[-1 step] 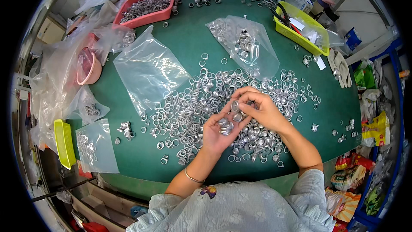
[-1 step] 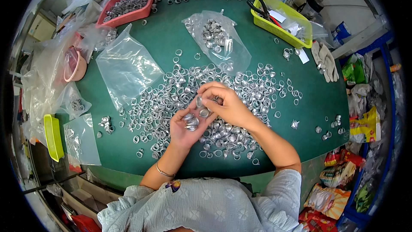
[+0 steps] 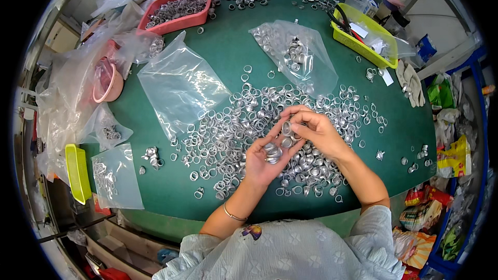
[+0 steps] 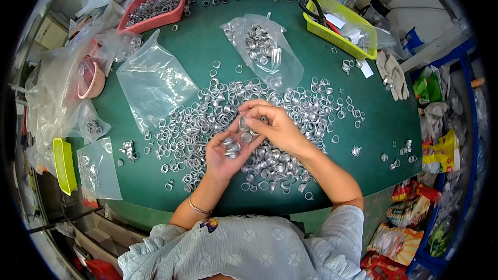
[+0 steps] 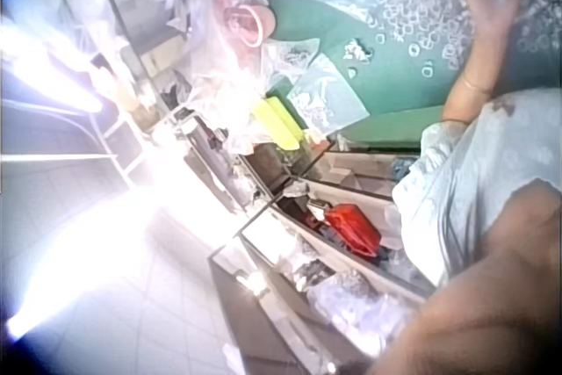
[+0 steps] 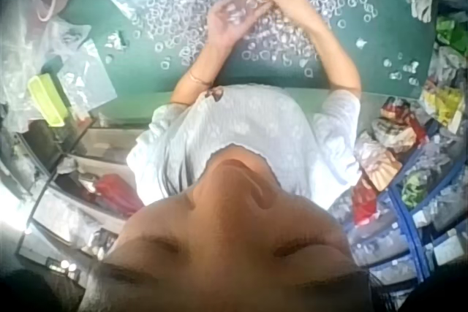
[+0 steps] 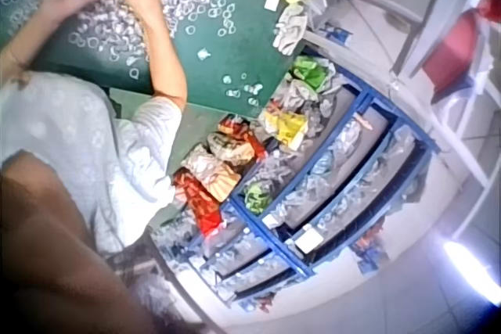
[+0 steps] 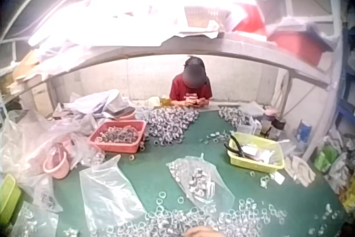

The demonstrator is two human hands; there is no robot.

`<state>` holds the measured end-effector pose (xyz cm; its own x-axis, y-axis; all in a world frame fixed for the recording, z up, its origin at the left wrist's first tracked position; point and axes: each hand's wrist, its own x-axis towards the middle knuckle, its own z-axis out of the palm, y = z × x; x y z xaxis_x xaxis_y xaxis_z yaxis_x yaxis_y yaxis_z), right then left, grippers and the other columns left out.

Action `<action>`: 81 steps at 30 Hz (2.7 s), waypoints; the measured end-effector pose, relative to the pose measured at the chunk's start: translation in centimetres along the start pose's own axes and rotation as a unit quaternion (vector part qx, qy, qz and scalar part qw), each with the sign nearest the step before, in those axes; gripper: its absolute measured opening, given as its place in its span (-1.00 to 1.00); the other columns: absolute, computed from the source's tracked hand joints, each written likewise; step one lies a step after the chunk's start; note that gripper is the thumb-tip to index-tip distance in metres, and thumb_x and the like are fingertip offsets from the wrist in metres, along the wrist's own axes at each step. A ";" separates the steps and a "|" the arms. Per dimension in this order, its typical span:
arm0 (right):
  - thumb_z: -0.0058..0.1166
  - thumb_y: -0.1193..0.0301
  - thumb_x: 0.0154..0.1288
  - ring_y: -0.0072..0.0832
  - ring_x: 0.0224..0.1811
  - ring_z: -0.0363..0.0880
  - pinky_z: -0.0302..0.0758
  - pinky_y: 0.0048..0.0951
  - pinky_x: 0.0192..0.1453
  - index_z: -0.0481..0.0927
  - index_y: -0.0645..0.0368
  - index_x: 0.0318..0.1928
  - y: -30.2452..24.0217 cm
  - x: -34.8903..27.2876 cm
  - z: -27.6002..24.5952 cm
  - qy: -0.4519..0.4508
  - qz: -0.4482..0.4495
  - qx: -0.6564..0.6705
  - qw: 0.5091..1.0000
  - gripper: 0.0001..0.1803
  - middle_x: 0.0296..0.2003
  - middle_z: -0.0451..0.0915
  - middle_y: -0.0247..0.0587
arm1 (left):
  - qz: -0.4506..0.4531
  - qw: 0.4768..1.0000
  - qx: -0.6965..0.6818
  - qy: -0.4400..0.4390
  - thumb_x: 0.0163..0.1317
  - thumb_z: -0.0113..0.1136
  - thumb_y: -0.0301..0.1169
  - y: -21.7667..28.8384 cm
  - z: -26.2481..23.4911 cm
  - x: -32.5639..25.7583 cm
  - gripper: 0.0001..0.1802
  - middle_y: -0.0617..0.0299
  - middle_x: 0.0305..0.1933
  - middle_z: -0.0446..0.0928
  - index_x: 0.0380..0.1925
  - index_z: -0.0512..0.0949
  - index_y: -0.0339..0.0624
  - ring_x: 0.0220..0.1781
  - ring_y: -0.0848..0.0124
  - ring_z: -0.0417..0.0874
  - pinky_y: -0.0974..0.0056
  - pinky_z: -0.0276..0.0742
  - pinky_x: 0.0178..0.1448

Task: The person sorts metal ring components by hand, picking them from a large pile on a table and placing them into a plastic bag.

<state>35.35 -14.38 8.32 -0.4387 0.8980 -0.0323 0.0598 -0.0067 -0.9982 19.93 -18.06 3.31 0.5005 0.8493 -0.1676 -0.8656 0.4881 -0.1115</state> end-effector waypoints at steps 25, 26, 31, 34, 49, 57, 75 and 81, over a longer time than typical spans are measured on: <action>0.22 0.27 -0.01 -0.21 -0.10 0.41 0.35 -0.16 -0.08 0.64 0.09 -0.42 9.0 -27.9 -22.2 0.541 0.315 -0.599 0.499 -0.82 -0.20 0.51 -0.22 | -0.065 0.996 0.006 0.066 0.28 -0.02 -0.18 -1.5 -2.6 0.3 -0.69 0.00 -0.15 0.50 -0.14 0.44 -0.16 0.01 0.10 0.48 0.01 0.46 0.07; 0.22 0.27 -0.02 -0.21 -0.11 0.41 0.35 -0.15 -0.09 0.63 0.10 -0.42 7.9 -27.4 -21.2 0.519 0.342 -0.619 0.480 -0.80 -0.21 0.51 -0.21 | -0.056 0.995 -0.002 0.077 0.26 0.01 -0.26 -1.6 -2.4 0.3 -0.76 0.02 -0.17 0.49 -0.16 0.45 -0.15 -0.07 0.16 0.52 0.11 0.54 -0.04; 0.13 0.42 0.08 -0.15 -0.17 0.48 0.39 -0.27 -0.04 0.56 0.25 -0.34 1.2 -16.1 -14.0 0.447 0.029 -0.611 0.652 -0.84 -0.24 0.55 -0.07 | -0.053 0.996 -0.028 0.059 0.19 0.03 -0.51 -0.4 -4.0 0.4 -0.77 -0.02 -0.12 0.45 -0.13 0.40 -0.26 -0.13 0.21 0.52 0.21 0.56 -0.15; 0.03 0.50 0.16 -0.21 -0.13 0.52 0.42 -0.35 -0.03 0.52 0.29 -0.20 -1.3 -7.1 -8.6 0.206 -0.112 -0.327 0.916 -0.81 -0.24 0.55 -0.07 | -0.007 0.996 0.034 0.081 0.16 0.01 -0.57 -1.1 -3.1 0.2 -0.52 0.03 0.01 0.40 0.12 0.25 -0.21 -0.04 0.20 0.49 0.18 0.53 -0.01; 0.03 0.50 -0.03 -0.07 0.24 0.17 0.31 -0.22 0.17 0.43 0.35 -0.10 4.4 13.4 -4.4 0.082 -0.001 -0.480 0.873 -0.61 0.05 0.32 0.21 | 0.021 0.991 0.106 0.074 0.03 0.05 -0.65 -1.1 -2.4 -0.1 -0.34 0.08 0.06 0.35 0.21 0.17 -0.18 -0.01 0.24 0.43 0.21 0.49 0.06; -0.05 0.51 0.06 -0.12 0.14 0.30 0.31 -0.15 0.15 0.27 0.25 0.11 9.0 21.6 -8.4 0.288 -0.078 -0.542 0.786 -0.48 0.04 0.38 0.04 | -0.008 0.991 0.113 0.068 0.02 0.06 -0.66 -2.0 -2.7 0.5 -0.37 0.07 0.06 0.38 0.17 0.23 -0.15 -0.02 0.22 0.43 0.20 0.51 0.06; 0.11 0.45 -0.02 -0.12 -0.05 0.50 0.44 -0.26 0.00 0.61 0.20 -0.24 8.1 21.4 -8.5 0.156 -0.023 -0.569 0.807 -0.74 -0.14 0.53 0.00 | -0.022 0.995 0.064 0.074 0.03 0.01 -0.67 -1.7 -2.2 0.1 -0.49 0.19 -0.13 0.33 0.04 0.39 -0.08 -0.23 0.39 0.35 0.47 0.37 -0.41; -0.05 0.58 0.01 -0.20 -0.07 0.47 0.38 -0.29 0.06 0.55 0.25 -0.20 5.4 14.3 -8.6 -0.039 -0.033 -0.536 0.843 -0.72 -0.10 0.48 -0.03 | -0.013 0.995 0.045 0.085 0.02 -0.04 -0.69 -1.3 -2.4 0.0 -0.45 0.25 -0.15 0.34 0.06 0.40 -0.01 -0.25 0.41 0.34 0.50 0.35 -0.48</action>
<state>37.10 2.22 2.92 -0.5274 0.8493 -0.0234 0.7904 0.4803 -0.3802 21.11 -19.15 1.12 0.5113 0.7935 -0.3300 -0.8462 0.5319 -0.0319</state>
